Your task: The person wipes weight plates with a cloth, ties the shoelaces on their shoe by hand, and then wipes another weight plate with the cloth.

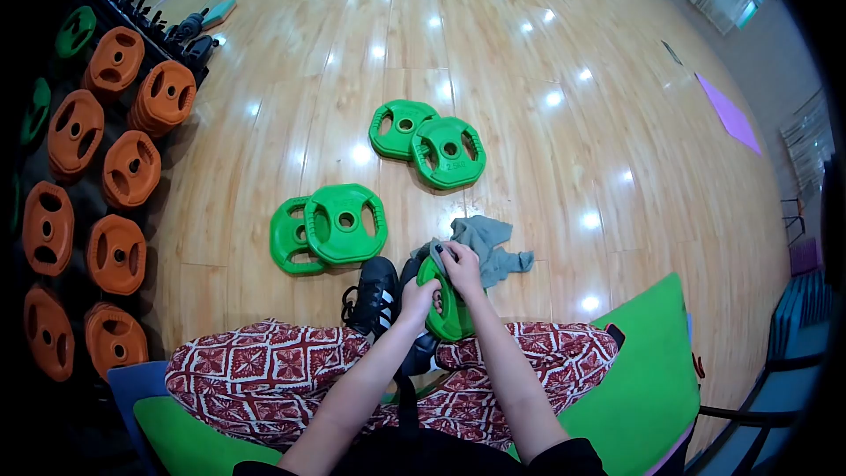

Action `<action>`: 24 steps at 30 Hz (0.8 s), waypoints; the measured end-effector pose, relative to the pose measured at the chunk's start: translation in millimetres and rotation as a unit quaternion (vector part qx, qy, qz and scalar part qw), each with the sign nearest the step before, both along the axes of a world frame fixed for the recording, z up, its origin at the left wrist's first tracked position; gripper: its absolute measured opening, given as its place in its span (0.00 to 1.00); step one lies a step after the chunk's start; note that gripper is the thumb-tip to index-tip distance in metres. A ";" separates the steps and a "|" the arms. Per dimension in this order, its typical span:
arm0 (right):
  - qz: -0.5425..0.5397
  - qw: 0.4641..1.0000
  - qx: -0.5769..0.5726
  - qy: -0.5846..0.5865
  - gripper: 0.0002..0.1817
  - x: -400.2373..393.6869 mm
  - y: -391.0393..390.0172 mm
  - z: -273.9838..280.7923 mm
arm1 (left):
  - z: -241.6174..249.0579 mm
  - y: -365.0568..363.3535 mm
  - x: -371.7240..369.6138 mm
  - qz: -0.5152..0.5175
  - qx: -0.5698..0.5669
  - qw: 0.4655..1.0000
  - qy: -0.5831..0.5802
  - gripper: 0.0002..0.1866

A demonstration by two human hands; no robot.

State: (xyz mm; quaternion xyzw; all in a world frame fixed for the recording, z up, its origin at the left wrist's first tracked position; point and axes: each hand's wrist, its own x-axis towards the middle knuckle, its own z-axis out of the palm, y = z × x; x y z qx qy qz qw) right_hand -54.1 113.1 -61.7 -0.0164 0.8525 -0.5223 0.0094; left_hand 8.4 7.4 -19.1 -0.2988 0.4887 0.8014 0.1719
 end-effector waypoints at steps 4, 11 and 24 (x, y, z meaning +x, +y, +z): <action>0.055 0.981 0.065 0.176 0.13 6.7 8.6 1.7 | 1.5 0.4 -0.2 0.013 -0.007 1.000 0.002 0.03; 0.021 0.994 -0.101 -0.043 0.13 -4.6 8.5 -11.5 | -1.8 -0.2 0.7 -0.011 -0.001 1.000 0.005 0.02; 0.003 1.000 -0.001 0.016 0.14 -2.4 9.7 -17.7 | 3.2 -0.8 0.2 -0.005 0.007 1.000 0.005 0.03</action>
